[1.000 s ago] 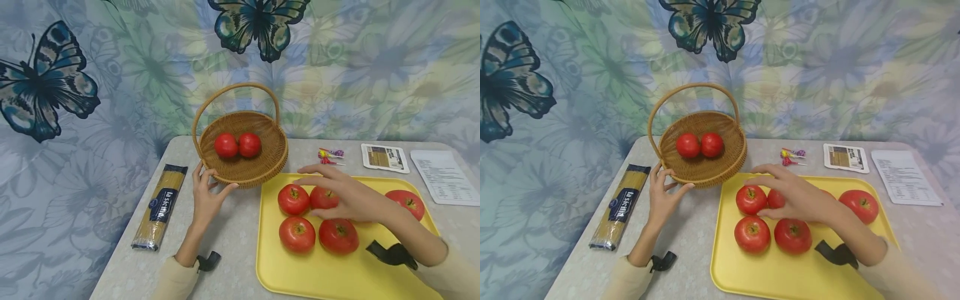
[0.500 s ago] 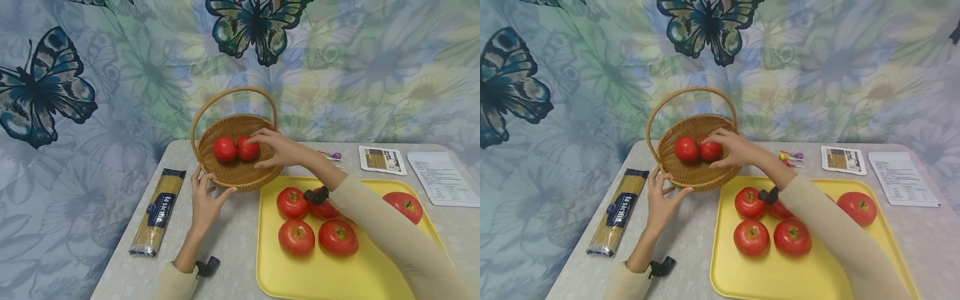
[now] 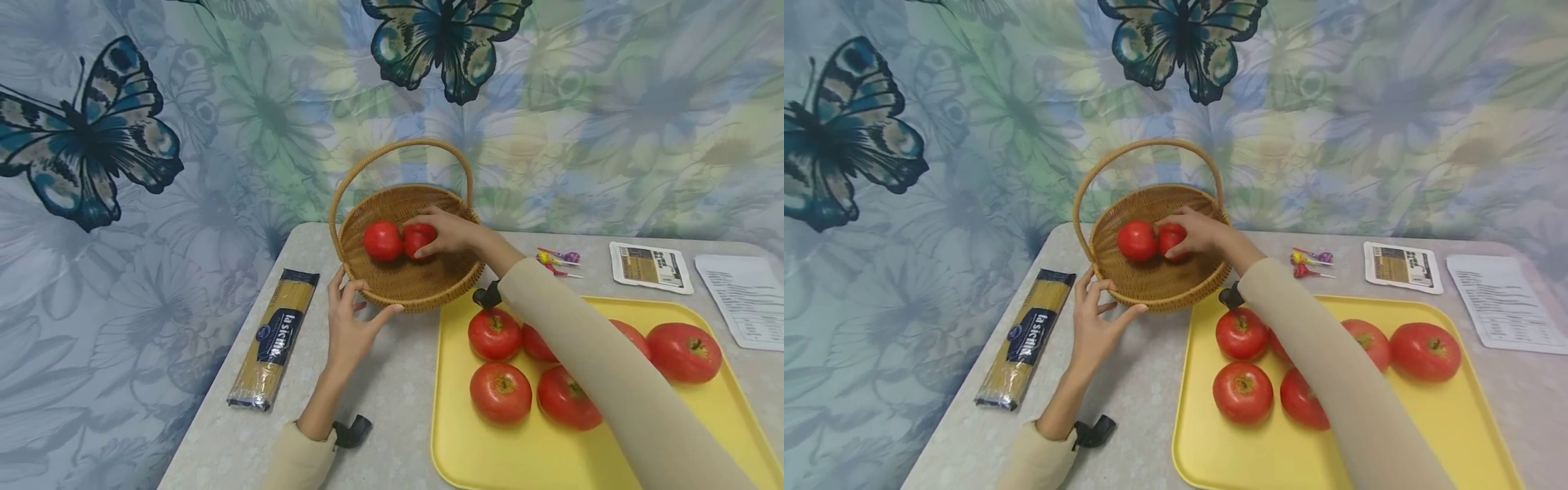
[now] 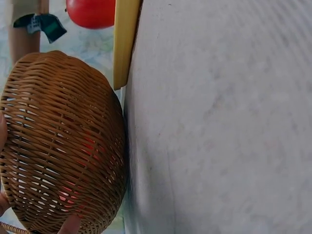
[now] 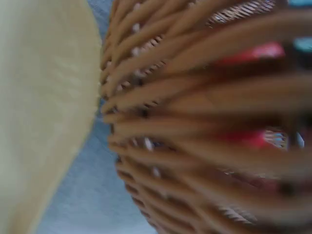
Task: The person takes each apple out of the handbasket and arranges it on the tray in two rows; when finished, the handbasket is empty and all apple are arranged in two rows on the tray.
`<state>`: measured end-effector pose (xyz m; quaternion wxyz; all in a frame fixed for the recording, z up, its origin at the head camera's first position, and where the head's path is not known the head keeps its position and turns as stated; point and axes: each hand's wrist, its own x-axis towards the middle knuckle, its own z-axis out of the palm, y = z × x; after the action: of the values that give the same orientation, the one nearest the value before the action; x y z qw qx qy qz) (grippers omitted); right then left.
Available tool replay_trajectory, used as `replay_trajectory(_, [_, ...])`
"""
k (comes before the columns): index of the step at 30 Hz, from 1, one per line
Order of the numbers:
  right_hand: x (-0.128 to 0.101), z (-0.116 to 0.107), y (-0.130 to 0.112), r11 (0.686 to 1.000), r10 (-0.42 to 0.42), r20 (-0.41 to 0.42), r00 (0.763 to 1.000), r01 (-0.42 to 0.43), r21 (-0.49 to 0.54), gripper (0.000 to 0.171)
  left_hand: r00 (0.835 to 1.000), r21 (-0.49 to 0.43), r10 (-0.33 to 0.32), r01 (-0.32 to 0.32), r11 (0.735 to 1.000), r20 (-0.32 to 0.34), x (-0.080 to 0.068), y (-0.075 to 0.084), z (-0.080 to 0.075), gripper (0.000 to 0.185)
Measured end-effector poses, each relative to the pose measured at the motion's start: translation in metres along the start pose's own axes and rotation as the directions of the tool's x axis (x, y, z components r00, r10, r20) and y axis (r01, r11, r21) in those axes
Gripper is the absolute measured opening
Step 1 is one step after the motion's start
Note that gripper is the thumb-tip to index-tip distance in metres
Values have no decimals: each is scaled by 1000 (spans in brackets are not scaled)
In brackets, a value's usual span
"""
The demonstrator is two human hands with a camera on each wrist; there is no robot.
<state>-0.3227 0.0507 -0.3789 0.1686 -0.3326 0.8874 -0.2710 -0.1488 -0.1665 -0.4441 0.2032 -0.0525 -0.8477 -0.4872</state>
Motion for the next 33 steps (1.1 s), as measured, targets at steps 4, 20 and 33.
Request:
replay_trajectory(4, [5, 5, 5, 1000, 5, 10, 1000, -5, 23, 63, 1000, 11, -6, 6, 1000, 11, 0, 2, 0, 53])
replay_trajectory(20, [6, 12, 7, 1000, 17, -76, 997, -16, 23, 41, 1000, 32, 9, -10, 999, 13, -1, 1, 3, 55])
replay_trajectory(33, [-4, 5, 6, 997, -26, -171, 985, 37, 63, 39, 1000, 24, 20, -20, 1000, 7, -1, 1, 1, 54])
